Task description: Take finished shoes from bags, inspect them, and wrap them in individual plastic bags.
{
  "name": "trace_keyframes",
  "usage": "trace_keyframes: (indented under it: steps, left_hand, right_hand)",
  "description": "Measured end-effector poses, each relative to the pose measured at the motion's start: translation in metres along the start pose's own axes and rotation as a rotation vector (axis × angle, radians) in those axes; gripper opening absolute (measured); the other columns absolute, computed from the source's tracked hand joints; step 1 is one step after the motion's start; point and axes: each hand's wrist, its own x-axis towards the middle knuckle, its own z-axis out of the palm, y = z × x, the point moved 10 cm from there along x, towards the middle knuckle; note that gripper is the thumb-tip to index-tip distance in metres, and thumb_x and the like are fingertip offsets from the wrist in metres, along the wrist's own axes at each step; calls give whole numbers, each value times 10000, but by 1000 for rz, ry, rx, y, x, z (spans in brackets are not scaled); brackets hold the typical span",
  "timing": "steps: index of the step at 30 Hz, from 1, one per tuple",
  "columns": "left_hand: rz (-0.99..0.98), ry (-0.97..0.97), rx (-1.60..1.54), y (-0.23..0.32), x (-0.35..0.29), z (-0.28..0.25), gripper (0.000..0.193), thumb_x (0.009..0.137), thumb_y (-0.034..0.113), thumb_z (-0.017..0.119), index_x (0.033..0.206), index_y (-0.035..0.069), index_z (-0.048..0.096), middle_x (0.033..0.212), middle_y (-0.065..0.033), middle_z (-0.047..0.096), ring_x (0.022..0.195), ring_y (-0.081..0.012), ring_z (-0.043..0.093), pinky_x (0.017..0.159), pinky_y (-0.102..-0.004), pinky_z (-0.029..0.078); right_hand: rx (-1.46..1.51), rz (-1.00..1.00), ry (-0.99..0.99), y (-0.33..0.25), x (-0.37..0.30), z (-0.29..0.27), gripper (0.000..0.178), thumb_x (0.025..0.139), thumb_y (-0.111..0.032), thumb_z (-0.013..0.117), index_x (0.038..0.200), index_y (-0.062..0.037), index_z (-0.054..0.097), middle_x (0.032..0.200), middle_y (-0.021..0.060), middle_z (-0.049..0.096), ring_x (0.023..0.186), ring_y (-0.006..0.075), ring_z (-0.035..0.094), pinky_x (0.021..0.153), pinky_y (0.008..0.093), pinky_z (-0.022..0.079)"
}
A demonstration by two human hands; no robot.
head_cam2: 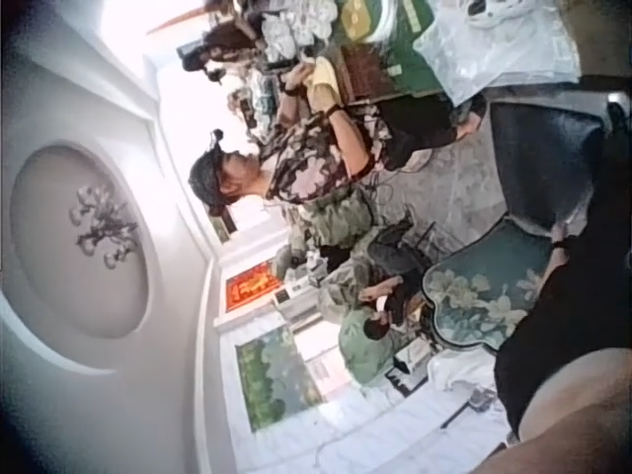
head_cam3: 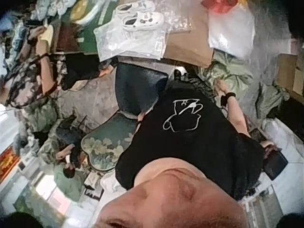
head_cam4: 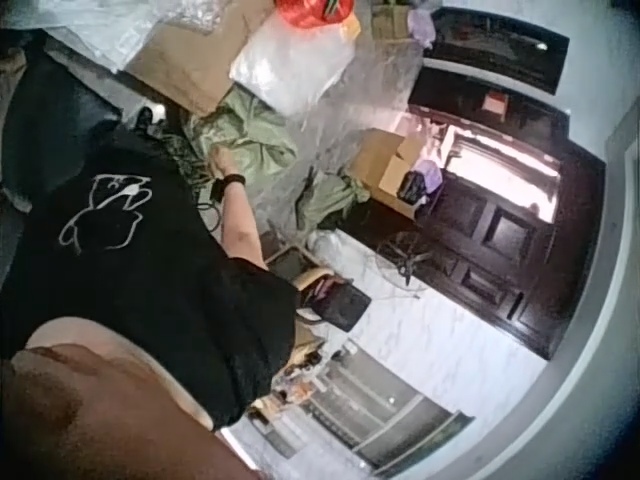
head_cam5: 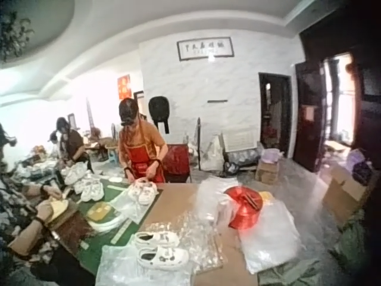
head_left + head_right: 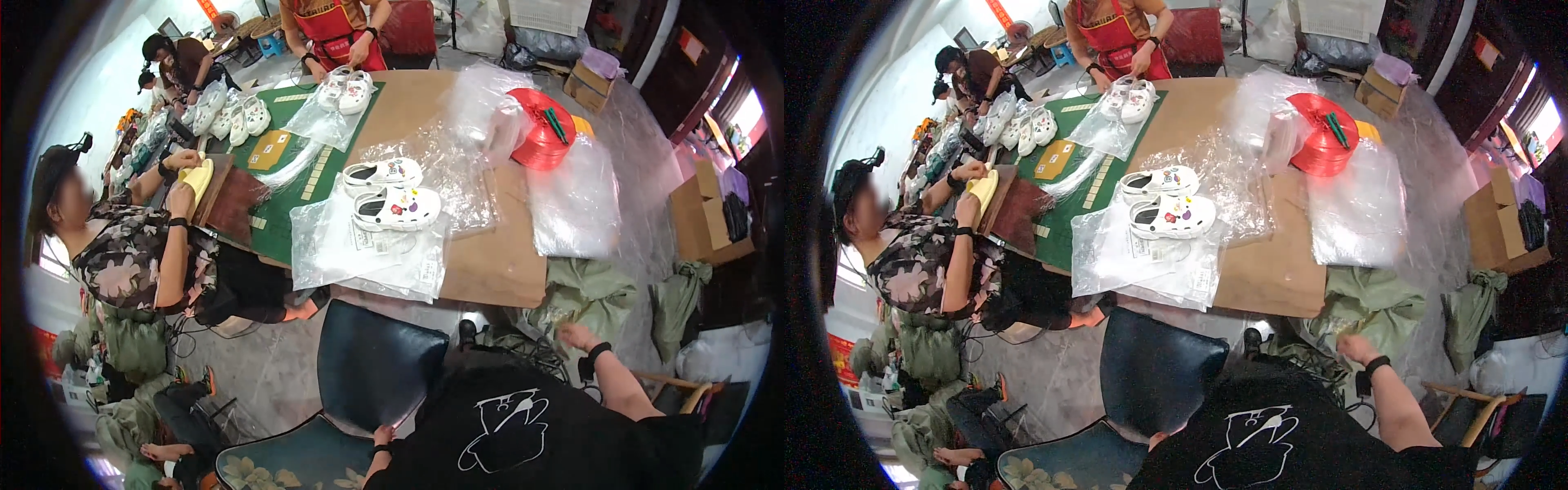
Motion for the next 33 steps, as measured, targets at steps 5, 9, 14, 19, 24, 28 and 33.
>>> trace_keyframes:
  steps: [5,9,14,19,24,28,33]
  left_hand:
    - [135,-141,-292,129,8,46,270,877,136,589,1104,-3,628,925,-110,692,766,-186,648,653,-321,514]
    - [469,-81,-219,258,-3,48,375,936,131,595,1300,45,567,1182,-120,643,942,-190,644,809,-298,533]
    - [611,-14,58,364,-53,30,404,931,146,595,1322,52,555,1208,-125,655,1024,-199,652,875,-314,516]
    - [701,121,167,407,-83,-8,386,933,201,604,1291,59,581,1150,-148,683,1058,-238,660,893,-342,511]
    - [803,163,202,461,-94,-28,363,918,213,574,1244,57,606,1039,-163,702,969,-281,683,850,-359,529]
    - [950,158,204,512,-96,-48,345,926,176,595,1244,42,601,1025,-173,698,943,-256,686,833,-346,530]
    - [1099,170,311,573,-80,-65,416,879,87,611,1289,39,557,1132,-179,642,1039,-323,630,909,-399,500]
  right_hand:
    - [-133,-156,151,-72,17,-84,396,905,-357,555,1175,-73,613,1040,190,682,941,380,647,834,456,501]
    - [-108,-183,66,-90,33,-89,422,925,-350,534,1258,-93,562,1045,191,679,972,376,640,830,457,498]
    - [-100,-203,16,-98,43,-93,426,930,-328,539,1282,-87,544,1048,179,682,992,382,631,845,464,487]
    - [-68,-259,67,-101,50,-101,405,923,-324,548,1241,-74,579,1047,205,671,983,388,628,839,454,499]
    - [24,-278,170,-103,51,-114,380,915,-330,557,1206,-93,613,1038,193,676,969,385,632,835,449,503]
    - [185,-212,119,-138,62,-126,350,920,-318,552,1197,-119,632,1044,192,674,975,374,637,850,444,504]
    - [152,-390,285,-227,85,-148,338,934,-290,544,1212,-114,623,1078,179,674,971,363,639,862,438,502]
